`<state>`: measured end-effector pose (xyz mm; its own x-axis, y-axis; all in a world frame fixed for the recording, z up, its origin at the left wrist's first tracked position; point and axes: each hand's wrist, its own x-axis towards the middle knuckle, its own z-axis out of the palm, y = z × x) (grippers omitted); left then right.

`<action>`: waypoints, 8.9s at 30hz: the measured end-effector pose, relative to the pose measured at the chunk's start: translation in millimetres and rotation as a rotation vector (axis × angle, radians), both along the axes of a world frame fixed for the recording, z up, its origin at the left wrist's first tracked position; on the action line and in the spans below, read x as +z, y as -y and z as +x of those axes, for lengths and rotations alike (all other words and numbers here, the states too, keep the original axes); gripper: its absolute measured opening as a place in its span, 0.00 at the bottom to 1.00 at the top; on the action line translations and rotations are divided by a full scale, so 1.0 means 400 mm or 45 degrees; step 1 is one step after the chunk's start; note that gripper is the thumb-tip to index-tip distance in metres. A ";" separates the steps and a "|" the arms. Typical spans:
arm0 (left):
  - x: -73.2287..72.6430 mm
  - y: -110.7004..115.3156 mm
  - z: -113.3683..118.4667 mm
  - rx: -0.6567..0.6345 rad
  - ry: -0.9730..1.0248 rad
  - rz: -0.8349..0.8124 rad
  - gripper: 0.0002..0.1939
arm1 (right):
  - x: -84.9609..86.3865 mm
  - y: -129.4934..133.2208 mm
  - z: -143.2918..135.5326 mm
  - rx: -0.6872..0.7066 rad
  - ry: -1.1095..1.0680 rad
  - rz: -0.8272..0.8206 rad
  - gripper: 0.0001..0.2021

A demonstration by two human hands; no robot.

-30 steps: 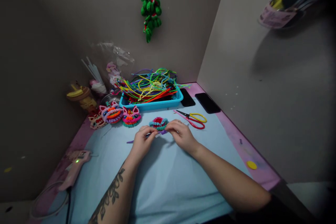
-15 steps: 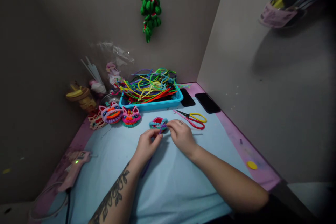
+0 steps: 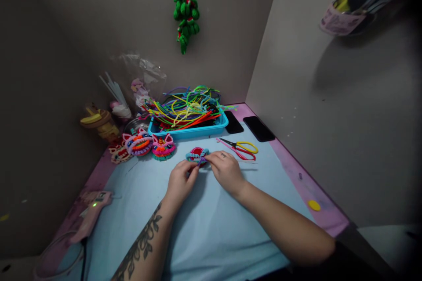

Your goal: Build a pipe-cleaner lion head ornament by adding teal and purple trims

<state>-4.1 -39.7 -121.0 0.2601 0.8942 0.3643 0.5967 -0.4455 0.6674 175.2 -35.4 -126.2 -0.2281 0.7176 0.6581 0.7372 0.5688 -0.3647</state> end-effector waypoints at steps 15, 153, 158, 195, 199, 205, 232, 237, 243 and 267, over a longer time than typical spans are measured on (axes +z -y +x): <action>-0.010 -0.006 0.003 0.121 0.281 -0.229 0.21 | 0.006 0.005 -0.003 0.095 -0.021 0.112 0.09; 0.013 -0.002 -0.005 0.007 0.088 -0.014 0.09 | 0.013 0.004 -0.012 0.127 -0.430 -0.349 0.04; 0.005 -0.001 -0.006 0.001 0.012 0.044 0.10 | 0.009 0.007 -0.011 0.062 -0.223 -0.208 0.05; 0.028 -0.035 -0.043 -0.196 -0.163 0.135 0.08 | 0.014 -0.030 0.034 0.474 0.010 -0.121 0.07; 0.034 -0.029 -0.040 -0.273 0.063 -0.079 0.10 | 0.019 -0.030 0.038 0.578 -0.207 -0.247 0.06; 0.043 -0.023 -0.041 -0.324 0.280 -0.325 0.13 | 0.035 -0.014 0.029 0.642 -0.505 -0.473 0.05; 0.011 0.001 0.007 0.054 0.138 -0.176 0.12 | 0.021 0.012 -0.008 0.008 -0.181 -0.264 0.05; 0.001 0.001 0.000 0.098 -0.061 -0.007 0.11 | 0.022 0.015 -0.003 -0.064 0.086 -0.117 0.07; 0.002 0.006 -0.004 0.085 -0.328 0.063 0.09 | 0.017 0.010 -0.005 -0.108 0.292 -0.021 0.10; 0.015 -0.032 -0.039 -0.144 -0.039 -0.051 0.09 | 0.028 -0.033 0.053 0.514 -0.039 -0.264 0.07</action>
